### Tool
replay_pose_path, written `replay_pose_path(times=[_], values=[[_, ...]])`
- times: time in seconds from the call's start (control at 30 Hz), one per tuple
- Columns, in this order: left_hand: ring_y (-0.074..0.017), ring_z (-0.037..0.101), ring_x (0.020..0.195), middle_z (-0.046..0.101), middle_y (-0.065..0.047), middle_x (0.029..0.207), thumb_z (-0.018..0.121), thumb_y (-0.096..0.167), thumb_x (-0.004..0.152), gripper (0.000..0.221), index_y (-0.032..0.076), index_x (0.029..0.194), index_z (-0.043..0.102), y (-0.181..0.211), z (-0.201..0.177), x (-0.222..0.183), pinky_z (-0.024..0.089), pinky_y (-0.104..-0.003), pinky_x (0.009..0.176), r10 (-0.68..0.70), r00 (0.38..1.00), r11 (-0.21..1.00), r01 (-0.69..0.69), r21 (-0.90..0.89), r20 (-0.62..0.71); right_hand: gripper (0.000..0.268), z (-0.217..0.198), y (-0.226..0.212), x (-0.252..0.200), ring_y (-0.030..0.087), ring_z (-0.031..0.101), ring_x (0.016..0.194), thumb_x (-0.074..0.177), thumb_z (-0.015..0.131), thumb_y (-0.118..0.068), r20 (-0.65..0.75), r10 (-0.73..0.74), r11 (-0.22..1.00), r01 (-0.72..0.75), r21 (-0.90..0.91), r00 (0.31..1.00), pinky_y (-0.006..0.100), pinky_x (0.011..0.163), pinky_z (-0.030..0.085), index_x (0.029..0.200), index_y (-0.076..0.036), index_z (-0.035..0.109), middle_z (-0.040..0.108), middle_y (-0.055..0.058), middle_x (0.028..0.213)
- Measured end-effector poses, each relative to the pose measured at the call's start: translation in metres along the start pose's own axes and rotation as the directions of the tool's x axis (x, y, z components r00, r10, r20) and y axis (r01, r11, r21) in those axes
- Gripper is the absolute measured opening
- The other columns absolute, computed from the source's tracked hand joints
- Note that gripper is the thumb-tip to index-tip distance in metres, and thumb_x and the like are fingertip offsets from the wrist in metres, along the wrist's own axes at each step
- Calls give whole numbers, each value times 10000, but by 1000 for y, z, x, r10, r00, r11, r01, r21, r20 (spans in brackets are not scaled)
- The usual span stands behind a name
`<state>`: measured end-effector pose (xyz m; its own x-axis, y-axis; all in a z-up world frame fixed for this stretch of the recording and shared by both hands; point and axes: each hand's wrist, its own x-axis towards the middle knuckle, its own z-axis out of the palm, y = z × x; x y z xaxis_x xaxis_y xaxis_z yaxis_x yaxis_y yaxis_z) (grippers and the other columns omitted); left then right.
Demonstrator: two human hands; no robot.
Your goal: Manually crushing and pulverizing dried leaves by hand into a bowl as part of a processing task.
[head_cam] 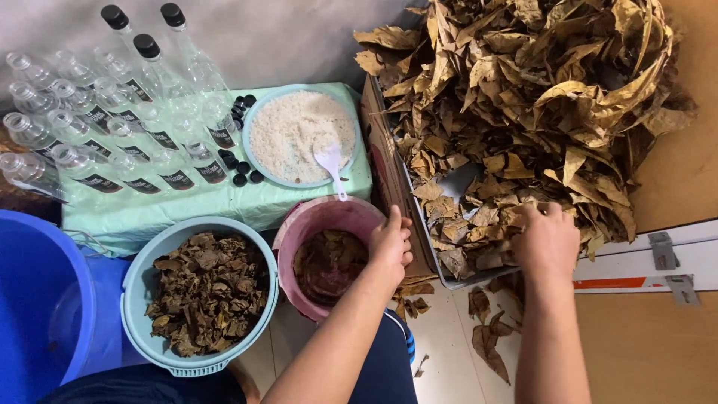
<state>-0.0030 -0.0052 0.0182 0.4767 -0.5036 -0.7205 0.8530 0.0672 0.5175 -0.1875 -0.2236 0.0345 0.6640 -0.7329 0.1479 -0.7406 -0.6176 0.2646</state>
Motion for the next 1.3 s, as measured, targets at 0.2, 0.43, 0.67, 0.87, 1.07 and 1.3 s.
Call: replay_pose_path(times=[0.2, 0.43, 0.67, 0.87, 1.07, 1.3], values=[[-74, 169, 398, 225, 60, 599, 263, 770, 998, 697, 163, 710, 450, 2, -3, 1, 130, -211, 342, -128, 992, 992, 128, -4, 5, 297, 45, 31, 31, 299, 763, 998, 808, 807, -395, 142, 99, 986, -116, 121, 985, 414, 866, 643, 1095, -468, 792, 691, -47, 1237], [-68, 229, 465, 367, 69, 604, 465, 325, 1015, 267, 151, 828, 543, -8, -6, 11, 166, -229, 392, -129, 979, 984, 147, -103, 161, 208, -91, -20, 2, 251, 692, 959, 877, 811, -106, -56, 119, 928, -91, 362, 991, 375, 833, 593, 1081, -96, 848, 747, 120, 1158], [-92, 483, 611, 518, 21, 745, 444, 203, 1052, 302, 97, 1114, 720, -4, -6, 10, 480, -262, 569, -37, 971, 997, 52, -59, 236, 179, -141, -74, -19, 246, 724, 876, 853, 846, -28, -256, 57, 868, 79, 491, 965, 324, 757, 613, 1031, -49, 841, 779, 166, 1081], [-223, 653, 1044, 636, -82, 1248, 498, 661, 994, 612, 179, 1321, 685, 33, -42, -18, 580, -370, 871, 38, 993, 996, -30, -78, 108, 184, -126, -182, -48, 330, 728, 913, 770, 865, -248, -112, -108, 658, 155, 737, 988, 427, 794, 609, 951, -258, 837, 758, 48, 932], [-205, 666, 947, 719, -37, 1084, 540, 547, 970, 431, 179, 1108, 716, 58, -145, -3, 558, -344, 816, 138, 989, 981, -143, -132, -45, 166, -153, -310, -75, 333, 740, 921, 779, 780, -144, -109, -391, 528, 320, 787, 914, 432, 766, 617, 935, -176, 830, 763, 93, 902], [-219, 738, 707, 726, -72, 885, 629, 472, 982, 376, 137, 1088, 762, 91, -296, 23, 636, -371, 643, 180, 855, 958, -265, -111, -486, 336, -205, -377, -94, 469, 692, 1112, 884, 667, -222, 187, -775, 359, 177, 917, 604, 555, 980, 537, 1157, -85, 805, 780, 232, 1127]])
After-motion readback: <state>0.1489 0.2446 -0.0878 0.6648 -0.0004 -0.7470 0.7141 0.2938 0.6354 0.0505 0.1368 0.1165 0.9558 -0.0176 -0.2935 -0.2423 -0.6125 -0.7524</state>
